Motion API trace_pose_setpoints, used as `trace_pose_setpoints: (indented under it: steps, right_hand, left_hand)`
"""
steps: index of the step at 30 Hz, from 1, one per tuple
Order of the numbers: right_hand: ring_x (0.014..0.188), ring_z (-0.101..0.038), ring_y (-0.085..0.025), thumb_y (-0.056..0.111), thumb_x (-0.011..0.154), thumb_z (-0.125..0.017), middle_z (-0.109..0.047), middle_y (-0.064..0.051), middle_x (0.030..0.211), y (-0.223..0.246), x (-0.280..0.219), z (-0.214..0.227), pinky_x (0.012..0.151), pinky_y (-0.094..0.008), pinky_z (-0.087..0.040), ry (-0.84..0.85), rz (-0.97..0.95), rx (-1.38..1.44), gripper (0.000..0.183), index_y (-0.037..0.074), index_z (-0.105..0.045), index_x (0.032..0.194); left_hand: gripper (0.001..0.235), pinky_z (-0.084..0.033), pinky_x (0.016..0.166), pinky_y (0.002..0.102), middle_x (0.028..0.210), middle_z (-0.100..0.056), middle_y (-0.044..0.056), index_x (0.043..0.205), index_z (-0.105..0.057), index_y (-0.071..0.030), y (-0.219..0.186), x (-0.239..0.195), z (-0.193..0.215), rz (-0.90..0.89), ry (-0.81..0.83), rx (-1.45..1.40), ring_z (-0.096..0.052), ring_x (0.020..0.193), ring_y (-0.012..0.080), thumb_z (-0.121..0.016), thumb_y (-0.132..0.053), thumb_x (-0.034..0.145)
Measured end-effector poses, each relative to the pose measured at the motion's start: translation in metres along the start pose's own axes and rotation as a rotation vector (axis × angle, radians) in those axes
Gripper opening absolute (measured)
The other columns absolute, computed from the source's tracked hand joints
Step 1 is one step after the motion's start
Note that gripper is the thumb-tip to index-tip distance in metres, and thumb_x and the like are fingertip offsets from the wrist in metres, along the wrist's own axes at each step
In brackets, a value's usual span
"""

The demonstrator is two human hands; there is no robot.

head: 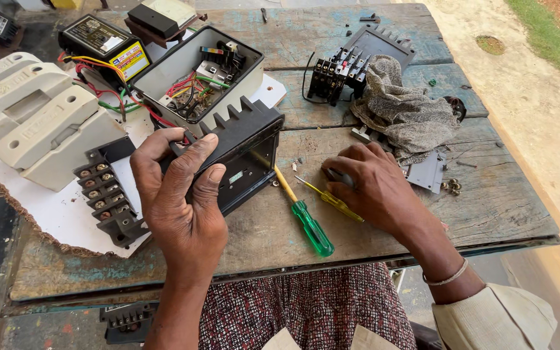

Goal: The person is assembling and wiring electrical components on a wooden table. They use a screwdriver to tighten screws on a terminal block, wipe a plastic enclosure with a cloth, and organize various wires and metal parts by hand.

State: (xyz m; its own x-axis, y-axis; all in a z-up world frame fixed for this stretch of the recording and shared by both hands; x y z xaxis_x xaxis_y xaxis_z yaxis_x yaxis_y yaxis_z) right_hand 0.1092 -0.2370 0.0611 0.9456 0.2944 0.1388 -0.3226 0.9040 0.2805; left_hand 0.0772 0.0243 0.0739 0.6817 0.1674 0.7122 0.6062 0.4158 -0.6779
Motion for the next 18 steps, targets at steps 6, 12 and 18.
trace_pose_setpoints:
  steps: [6,12,18]
  right_hand:
    - [0.111,-0.058,-0.029,0.023,0.088,-0.071,-0.068,-0.009,0.119,-0.007,-0.003,-0.008,0.1,-0.044,-0.045,-0.067,-0.021,-0.016,0.031,0.014,-0.074,0.118]
    - [0.119,-0.057,-0.029,0.028,0.094,-0.069,-0.067,-0.01,0.124,-0.038,-0.004,0.007,0.103,-0.043,-0.045,-0.326,-0.13,-0.022,0.031,0.014,-0.072,0.122]
    - [0.113,-0.049,-0.037,0.049,0.077,-0.083,-0.057,-0.021,0.128,-0.089,0.014,0.037,0.087,-0.05,-0.043,-0.318,-0.438,-0.348,0.074,0.012,-0.062,0.138]
  left_hand:
    - [0.021,-0.05,0.102,0.026,0.134,-0.049,0.007,0.131,-0.07,-0.007,0.0,-0.008,0.011,-0.006,-0.1,0.058,-0.055,0.116,0.0153,-0.072,-0.011,0.111]
    - [0.023,-0.049,0.106,0.029,0.133,-0.048,0.011,0.129,-0.069,-0.005,-0.009,-0.012,0.01,-0.016,-0.081,0.125,-0.053,0.123,0.0208,-0.073,-0.013,0.108]
    - [0.024,-0.051,0.104,0.029,0.135,-0.048,0.012,0.127,-0.07,-0.006,-0.01,-0.008,0.001,-0.002,-0.029,0.098,-0.054,0.125,0.021,-0.073,-0.013,0.104]
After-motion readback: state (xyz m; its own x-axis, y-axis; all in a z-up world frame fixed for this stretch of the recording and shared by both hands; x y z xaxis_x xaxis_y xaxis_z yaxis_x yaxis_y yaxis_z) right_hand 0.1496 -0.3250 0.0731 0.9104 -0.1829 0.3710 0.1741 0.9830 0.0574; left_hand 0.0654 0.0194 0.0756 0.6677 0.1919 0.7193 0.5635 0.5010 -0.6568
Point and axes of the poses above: each hand's wrist, its own x-axis towards the middle knuckle, its own z-axis out of the back of the hand, y = z × x, the point moved 2 cm from there along x, towards the middle knuckle
